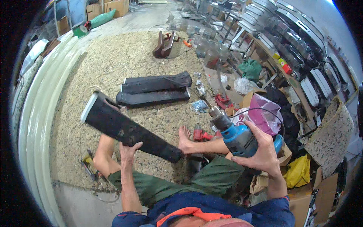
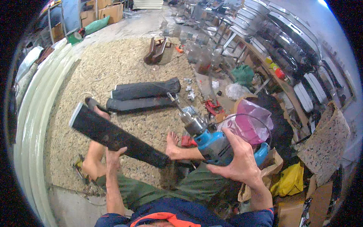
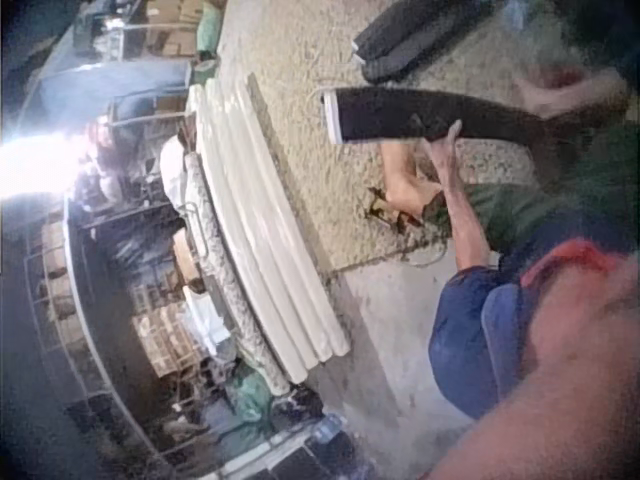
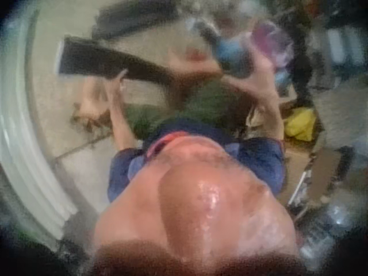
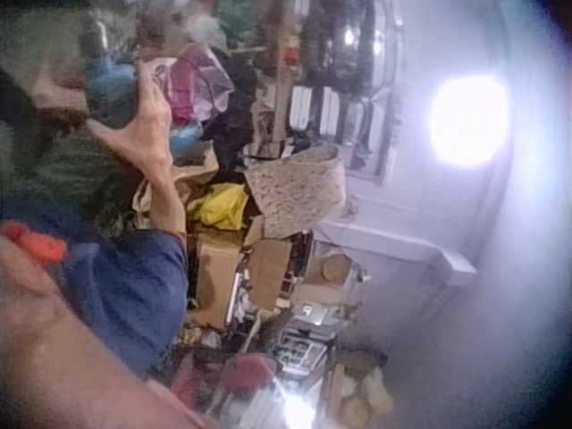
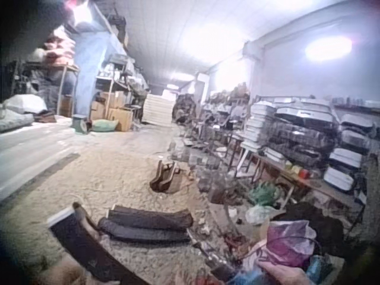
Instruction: The person sits on the floor and uses a power drill to make holes in curved black plastic strips, then switches to a cordless impact driver to insert screws into the drilled holes. The person repeats this process on multiple strips.
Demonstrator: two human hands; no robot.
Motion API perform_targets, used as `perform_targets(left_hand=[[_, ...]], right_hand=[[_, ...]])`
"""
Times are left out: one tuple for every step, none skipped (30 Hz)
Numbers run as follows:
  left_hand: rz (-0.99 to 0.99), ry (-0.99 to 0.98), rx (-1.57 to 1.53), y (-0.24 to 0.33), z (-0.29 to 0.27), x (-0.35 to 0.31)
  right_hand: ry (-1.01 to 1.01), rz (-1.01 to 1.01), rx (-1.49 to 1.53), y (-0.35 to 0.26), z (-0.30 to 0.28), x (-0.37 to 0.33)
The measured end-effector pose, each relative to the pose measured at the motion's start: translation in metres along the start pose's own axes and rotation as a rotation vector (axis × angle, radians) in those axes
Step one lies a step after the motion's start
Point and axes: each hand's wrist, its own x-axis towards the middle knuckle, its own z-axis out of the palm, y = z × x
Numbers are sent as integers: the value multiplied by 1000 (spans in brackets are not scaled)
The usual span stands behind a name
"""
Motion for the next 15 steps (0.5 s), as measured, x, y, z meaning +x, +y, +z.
perform_targets(left_hand=[[-25,-4,-46,-5,-11,-17],[-76,7,-82,-10,-24,-35],[-137,146,-130,-20,-28,-47],[-7,152,-99,-28,-37,-60],[-99,193,-170,-38,-45,-70],[-226,287,-204,-48,-50,-73],[-150,280,-223,-56,-56,-84],[-207,371,-175,-63,-58,-89],[-185,372,-223,-70,-59,-89],[-91,425,-190,-76,-57,-91],[-130,437,-186,-78,-58,-90],[-156,458,-194,-81,-57,-90],[-166,463,-203,-82,-56,-90],[-156,461,-216,-82,-56,-89],[-175,489,-200,-82,-56,-89]], right_hand=[[-11,-27,3,0,4,-1],[-12,-36,18,0,8,-2],[-28,-43,37,-1,12,-2],[-59,-49,60,-2,18,-2],[-75,-61,65,-4,23,-1],[-98,-71,75,-7,27,0],[-89,-86,110,-11,34,1],[-98,-82,98,-15,39,1],[-117,-76,112,-18,43,3],[-127,-70,117,-22,46,3],[-150,-54,129,-25,49,3],[-166,-47,131,-28,51,4],[-172,-34,136,-30,52,4],[-175,-50,123,-31,55,5],[-176,-58,115,-33,58,4]])
